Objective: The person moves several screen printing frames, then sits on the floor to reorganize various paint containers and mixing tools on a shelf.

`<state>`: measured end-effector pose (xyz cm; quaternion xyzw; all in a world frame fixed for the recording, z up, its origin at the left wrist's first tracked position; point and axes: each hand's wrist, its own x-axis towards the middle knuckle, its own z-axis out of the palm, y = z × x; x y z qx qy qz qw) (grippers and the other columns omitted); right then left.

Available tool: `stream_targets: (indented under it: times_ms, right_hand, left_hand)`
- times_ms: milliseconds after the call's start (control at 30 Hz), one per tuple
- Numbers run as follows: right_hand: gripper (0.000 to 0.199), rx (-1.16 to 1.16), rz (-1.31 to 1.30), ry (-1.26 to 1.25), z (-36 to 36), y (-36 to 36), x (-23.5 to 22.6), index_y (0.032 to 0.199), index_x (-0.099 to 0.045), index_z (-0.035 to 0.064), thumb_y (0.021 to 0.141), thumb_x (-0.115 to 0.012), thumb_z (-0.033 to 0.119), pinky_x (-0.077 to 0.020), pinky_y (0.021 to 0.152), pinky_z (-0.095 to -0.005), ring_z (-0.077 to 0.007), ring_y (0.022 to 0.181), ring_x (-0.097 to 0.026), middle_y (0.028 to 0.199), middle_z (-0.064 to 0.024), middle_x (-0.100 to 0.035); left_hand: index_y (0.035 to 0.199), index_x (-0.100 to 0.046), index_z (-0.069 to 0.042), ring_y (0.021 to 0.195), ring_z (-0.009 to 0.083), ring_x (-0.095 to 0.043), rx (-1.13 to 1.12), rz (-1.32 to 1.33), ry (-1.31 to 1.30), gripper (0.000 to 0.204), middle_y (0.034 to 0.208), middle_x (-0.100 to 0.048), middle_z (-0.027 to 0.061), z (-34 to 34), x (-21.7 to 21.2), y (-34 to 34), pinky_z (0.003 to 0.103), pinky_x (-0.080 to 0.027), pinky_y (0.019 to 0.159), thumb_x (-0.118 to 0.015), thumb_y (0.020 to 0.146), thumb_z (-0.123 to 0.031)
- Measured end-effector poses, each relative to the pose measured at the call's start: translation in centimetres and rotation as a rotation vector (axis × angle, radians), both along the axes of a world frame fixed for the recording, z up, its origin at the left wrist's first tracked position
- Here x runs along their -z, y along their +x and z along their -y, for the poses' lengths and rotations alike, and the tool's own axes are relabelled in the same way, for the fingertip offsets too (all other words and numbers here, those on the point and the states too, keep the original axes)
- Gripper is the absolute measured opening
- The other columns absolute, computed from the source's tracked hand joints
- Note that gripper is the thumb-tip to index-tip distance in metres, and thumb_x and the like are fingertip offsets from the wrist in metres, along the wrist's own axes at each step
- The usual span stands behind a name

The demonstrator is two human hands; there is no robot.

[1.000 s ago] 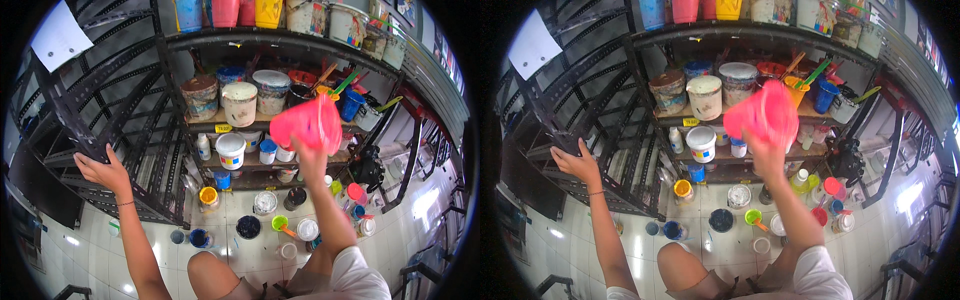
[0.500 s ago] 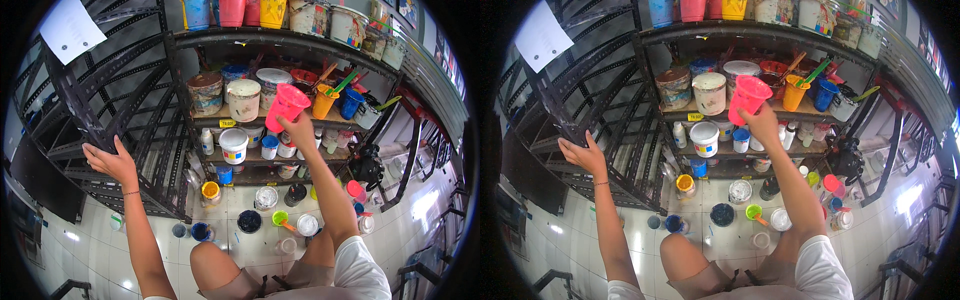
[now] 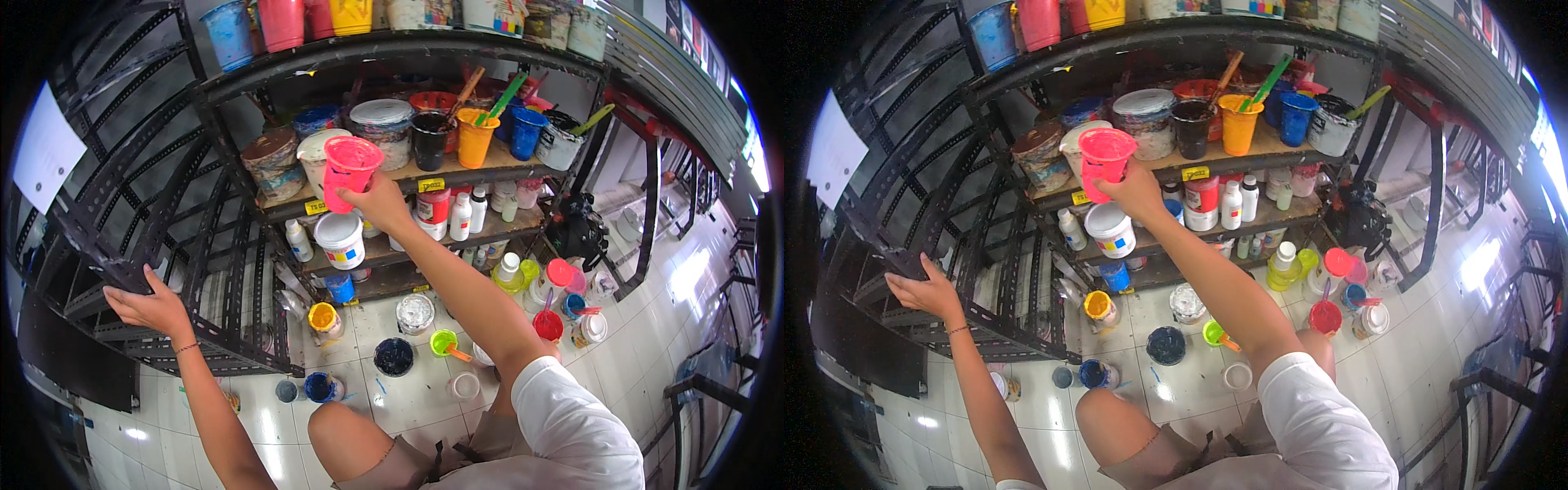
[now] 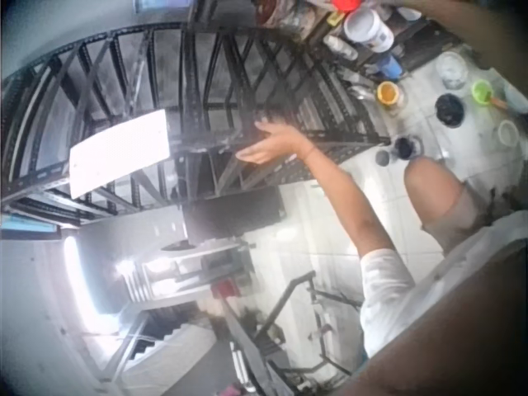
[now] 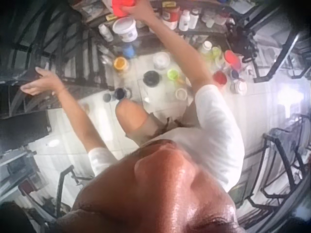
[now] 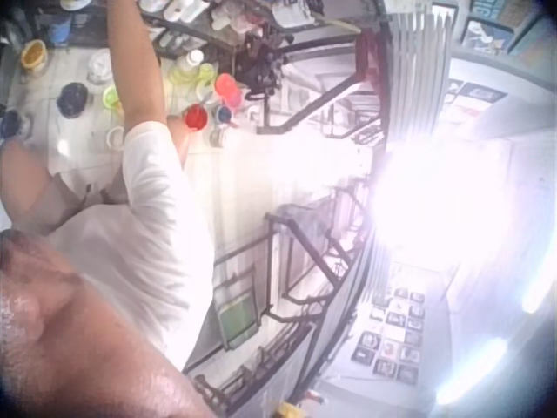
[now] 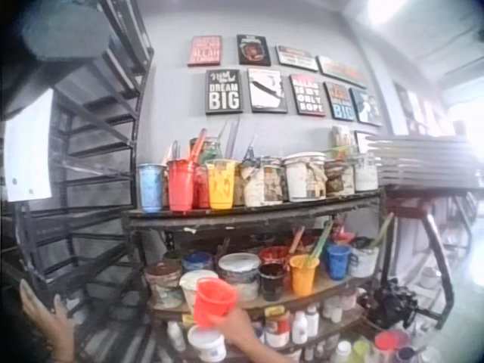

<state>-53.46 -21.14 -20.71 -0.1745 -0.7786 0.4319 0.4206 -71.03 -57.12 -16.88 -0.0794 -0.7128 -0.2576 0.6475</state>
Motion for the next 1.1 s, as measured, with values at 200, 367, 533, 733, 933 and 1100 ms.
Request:
stream_targets:
  times_ms: [200, 367, 533, 733, 933, 1100]
  right_hand:
    - [0.049, 0.025, -0.126, -0.122, -1.6, 7.5, 0.6, 0.114, -0.061, 0.0001, 0.078, -0.075, 0.029, -0.0493, 0.086, -0.0356, -0.0204, 0.098, -0.065, 0.105, -0.0118, -0.069]
    - [0.054, 0.617, 0.047, 0.059, -8.3, 18.1, -0.7, 0.116, -0.059, 0.0048, 0.075, -0.076, 0.035, -0.0502, 0.085, -0.0416, -0.0303, 0.096, -0.067, 0.106, -0.0160, -0.068]
    - [0.068, 0.941, 0.462, 0.107, -14.3, 20.8, -1.7, 0.117, -0.054, 0.0050, 0.072, -0.065, 0.054, -0.0506, 0.082, -0.0467, -0.0380, 0.096, -0.065, 0.102, -0.0203, -0.067]
    - [0.062, 0.981, 0.580, 0.119, -16.8, 19.0, -1.2, 0.113, -0.054, 0.0047, 0.073, -0.065, 0.051, -0.0512, 0.082, -0.0490, -0.0397, 0.097, -0.065, 0.101, -0.0223, -0.067]
    - [0.060, 1.006, 0.511, 0.159, -17.8, 18.2, -1.4, 0.111, -0.053, 0.0031, 0.075, -0.067, 0.048, -0.0511, 0.080, -0.0500, -0.0411, 0.094, -0.065, 0.100, -0.0236, -0.066]
    - [0.059, 1.021, 0.287, 0.218, -18.3, 17.7, 0.8, 0.110, -0.052, 0.0014, 0.076, -0.068, 0.047, -0.0500, 0.078, -0.0498, -0.0411, 0.092, -0.064, 0.095, -0.0241, -0.066]
  left_hand:
    - [0.143, -0.026, 0.010, 0.127, 0.0412, -0.038, -0.029, -0.020, -0.018, 0.085, 0.142, -0.035, 0.0268, 0.2, 0.3, -0.6, 0.048, -0.029, 0.104, -0.064, 0.088, -0.042]
    - [0.143, -0.027, 0.010, 0.126, 0.0405, -0.038, -0.058, -0.013, -0.010, 0.085, 0.141, -0.036, 0.0262, 0.9, 0.2, -0.8, 0.048, -0.029, 0.104, -0.063, 0.088, -0.044]
    - [0.143, -0.027, 0.009, 0.126, 0.0402, -0.039, -0.058, 0.003, -0.004, 0.084, 0.141, -0.036, 0.0261, 0.2, 0.4, -1.0, 0.049, -0.029, 0.104, -0.064, 0.088, -0.044]
    - [0.144, -0.027, 0.008, 0.125, 0.0411, -0.039, -0.042, -0.011, -0.007, 0.084, 0.140, -0.037, 0.0262, -0.2, 0.3, -0.6, 0.049, -0.029, 0.103, -0.065, 0.088, -0.043]
    - [0.143, -0.028, 0.008, 0.125, 0.0416, -0.040, -0.062, -0.018, -0.017, 0.083, 0.139, -0.039, 0.0270, 0.2, 0.6, -1.2, 0.049, -0.030, 0.103, -0.065, 0.088, -0.042]
    - [0.142, -0.029, 0.010, 0.127, 0.0405, -0.039, -0.077, -0.032, -0.030, 0.084, 0.138, -0.040, 0.0275, 0.4, 0.6, -1.4, 0.049, -0.028, 0.105, -0.064, 0.088, -0.044]
